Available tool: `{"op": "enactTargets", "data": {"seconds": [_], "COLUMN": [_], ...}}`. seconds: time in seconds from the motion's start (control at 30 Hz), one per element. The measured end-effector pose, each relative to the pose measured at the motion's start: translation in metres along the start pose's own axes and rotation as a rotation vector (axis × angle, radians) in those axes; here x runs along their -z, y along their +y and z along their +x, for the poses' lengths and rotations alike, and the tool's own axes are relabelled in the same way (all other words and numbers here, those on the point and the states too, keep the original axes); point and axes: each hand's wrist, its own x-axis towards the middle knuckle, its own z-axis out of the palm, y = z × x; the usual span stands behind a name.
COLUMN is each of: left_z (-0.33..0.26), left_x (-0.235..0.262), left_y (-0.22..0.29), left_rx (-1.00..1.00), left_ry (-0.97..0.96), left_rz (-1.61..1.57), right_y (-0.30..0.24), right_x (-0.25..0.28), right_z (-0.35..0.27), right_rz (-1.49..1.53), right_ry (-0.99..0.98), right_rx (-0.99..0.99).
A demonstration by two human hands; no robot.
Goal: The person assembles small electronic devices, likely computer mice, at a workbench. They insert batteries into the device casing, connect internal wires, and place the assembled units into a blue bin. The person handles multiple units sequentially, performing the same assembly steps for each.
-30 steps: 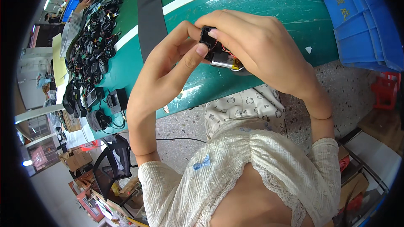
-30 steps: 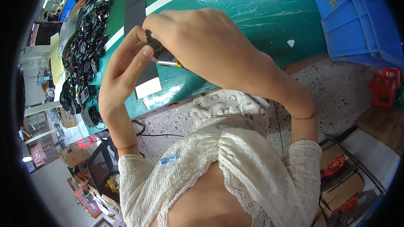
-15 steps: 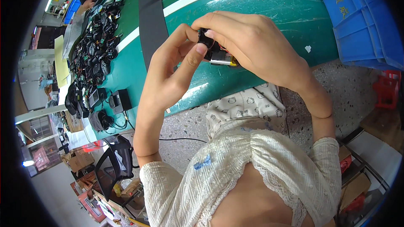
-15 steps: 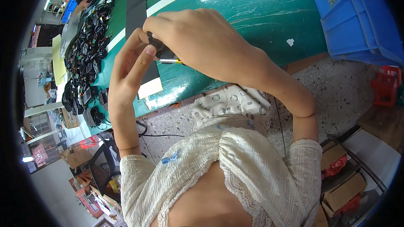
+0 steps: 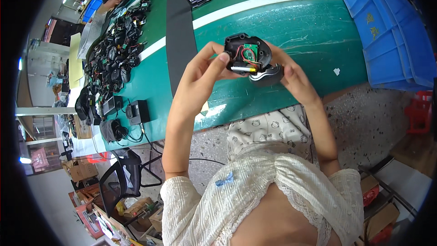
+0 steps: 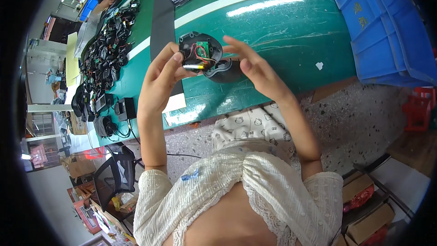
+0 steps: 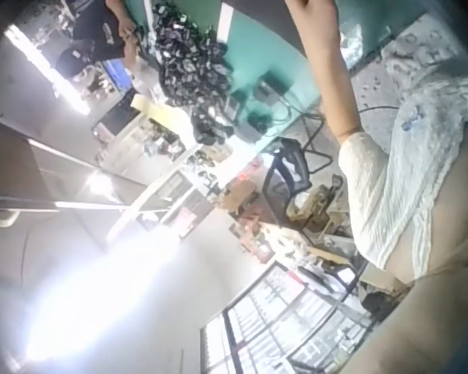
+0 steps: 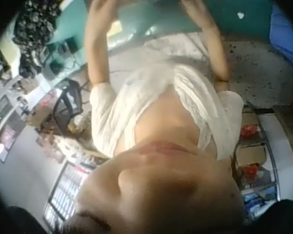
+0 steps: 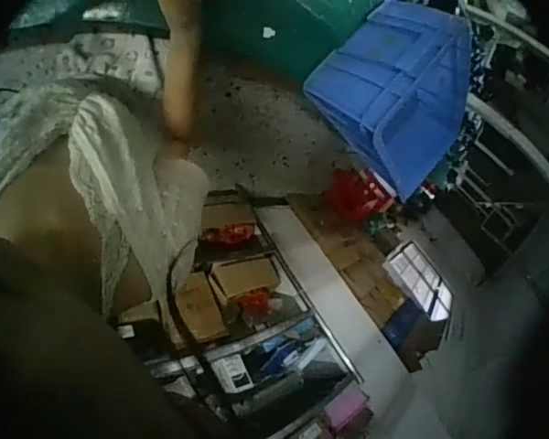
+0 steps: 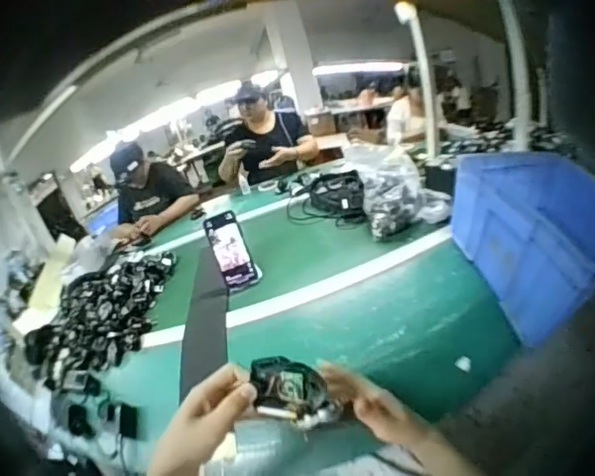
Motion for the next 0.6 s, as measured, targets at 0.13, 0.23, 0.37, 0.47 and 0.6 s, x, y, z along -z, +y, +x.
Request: {"op": "enactTargets", "data": {"seconds": [0.13, 0.23, 0.37, 0.47, 0.6], "left_z": [0.001, 0.003, 0.005, 0.007, 0.004], "left_x": [-0.01, -0.016, -0.028, -0.036, -0.041], "left_y": [-0.01, -0.014, -0.023, -0.028, -0.018], "left_rx": [0.014, -0.121, -0.324, -0.346, -0.178], "left_ry": [0.102, 0.201, 0.296, 0.323, 0.31], "left_rz": [-0.169, 0.054, 0.112, 0.099, -0.035], "right_y": [-0.002, -0.012, -0.029, -0.032, -0.033], "right_x": [-0.011, -0.012, -0.015, -0.018, -0.02], "right_z": [-0.01, -0.008, -0.007, -0.008, -0.006], "right_rz": [0.225, 0.22, 0.179, 0.234, 0.303], "right_ry": [-0.032, 0.147, 0.26, 0.296, 0.302], "right_rx": [-0.163, -0.253, -0.261, -0.227, -0.184]}}
